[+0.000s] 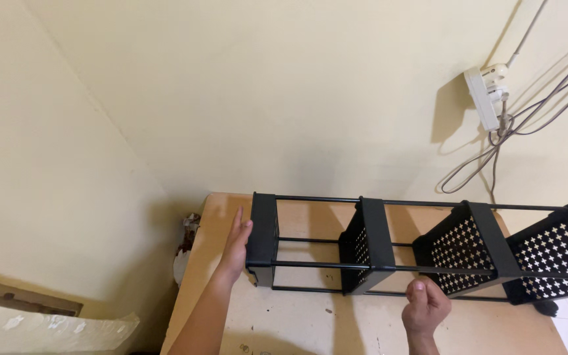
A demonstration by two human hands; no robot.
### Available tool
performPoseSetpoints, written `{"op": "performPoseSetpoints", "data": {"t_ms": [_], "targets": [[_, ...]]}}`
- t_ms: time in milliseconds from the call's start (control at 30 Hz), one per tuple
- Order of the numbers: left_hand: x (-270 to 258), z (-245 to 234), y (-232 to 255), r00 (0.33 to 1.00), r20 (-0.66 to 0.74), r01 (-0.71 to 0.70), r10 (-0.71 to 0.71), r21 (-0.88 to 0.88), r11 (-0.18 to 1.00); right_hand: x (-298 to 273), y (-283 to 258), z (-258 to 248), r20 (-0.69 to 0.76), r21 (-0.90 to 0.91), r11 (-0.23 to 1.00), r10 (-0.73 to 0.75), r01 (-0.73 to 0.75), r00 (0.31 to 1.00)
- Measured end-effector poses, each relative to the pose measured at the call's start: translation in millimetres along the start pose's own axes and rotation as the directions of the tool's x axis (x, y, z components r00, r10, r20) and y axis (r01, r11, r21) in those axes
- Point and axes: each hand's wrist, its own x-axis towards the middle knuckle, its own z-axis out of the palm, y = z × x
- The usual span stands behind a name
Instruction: The person assembles a three-tier rolling plant stand by inserting vertical metal poles into the plastic shelf units and connecting them in sequence. The person then lifts and sets the completed stand upright on the table.
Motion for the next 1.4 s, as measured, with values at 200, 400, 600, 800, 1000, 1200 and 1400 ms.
{"op": "performPoseSetpoints", "data": {"t_ms": [200,400,600,800,1000,1200,1400], "targets": [[-7,5,0,0.985,0.027,-0.169,0.169,-0.005,0.986,-15,60,-22,0.182,0.077,0.955,0.27,-0.287,0.946],[-7,4,-13,0.974,0.002,-0.228,0.228,0.016,0.974,-1,58,6,0.222,0.004,0.925,0.369,-0.379,0.903],[-7,0,-26,0.955,0.011,-0.296,0.296,0.066,0.953,23,36,38,0.437,0.163,0.9,0.3,-0.403,0.848],[-4,3,-22,0.96,0.098,-0.248,0.264,-0.15,0.957,33,23,55,0.51,0.287,0.873,0.21,-0.395,0.834],[-6,13,-13,0.972,0.075,-0.209,0.223,-0.159,0.965,35,18,61,0.503,0.361,0.843,0.185,-0.4,0.844],[-6,18,-13,0.95,0.089,-0.283,0.299,-0.162,0.945,31,30,57,0.511,0.336,0.838,0.221,-0.429,0.831],[-5,22,-15,0.945,0.111,-0.278,0.307,-0.219,0.935,30,43,54,0.505,0.31,0.852,0.228,-0.422,0.832]]}}
